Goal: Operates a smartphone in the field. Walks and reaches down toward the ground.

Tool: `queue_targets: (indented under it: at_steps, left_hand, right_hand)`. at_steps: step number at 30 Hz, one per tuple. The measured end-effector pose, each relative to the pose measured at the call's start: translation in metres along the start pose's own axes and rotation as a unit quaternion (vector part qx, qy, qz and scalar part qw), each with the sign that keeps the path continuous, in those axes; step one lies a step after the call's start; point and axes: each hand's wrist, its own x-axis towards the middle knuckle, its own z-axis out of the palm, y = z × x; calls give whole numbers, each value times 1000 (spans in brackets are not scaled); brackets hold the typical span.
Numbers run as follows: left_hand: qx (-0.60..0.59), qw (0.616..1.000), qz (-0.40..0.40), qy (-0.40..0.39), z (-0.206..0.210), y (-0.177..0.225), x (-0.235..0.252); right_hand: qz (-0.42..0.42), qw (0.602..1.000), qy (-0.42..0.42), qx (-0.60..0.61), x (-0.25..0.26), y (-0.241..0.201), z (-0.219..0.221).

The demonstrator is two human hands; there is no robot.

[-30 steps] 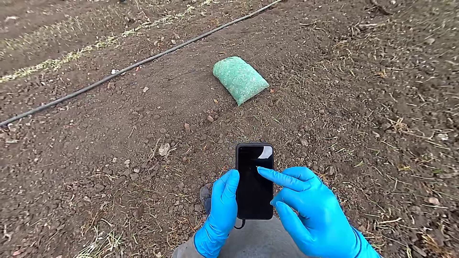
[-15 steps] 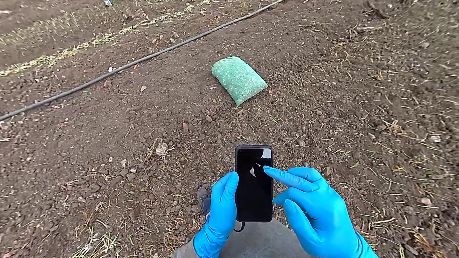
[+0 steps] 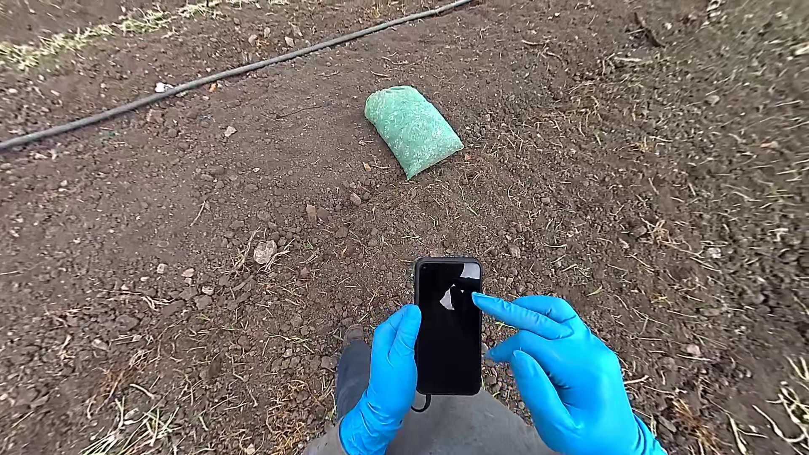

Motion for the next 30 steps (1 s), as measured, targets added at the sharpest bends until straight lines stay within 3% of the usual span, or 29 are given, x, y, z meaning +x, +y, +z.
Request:
queue_targets:
  at_steps: [12,19,25,30]
  left_hand:
    - [-3,998,-3,-57,-76,56,84]
    - [18,995,2,-97,-119,92,113]
    - [24,994,-3,-103,-137,92,118]
    - [28,995,0,-97,-137,83,130]
  right_hand:
    - [15,999,17,-47,84,-35,74]
    - [50,994,50,-81,136,-63,95]
    - [68,991,-32,-110,147,-65,108]
    - [46,996,-69,-37,135,-59,104]
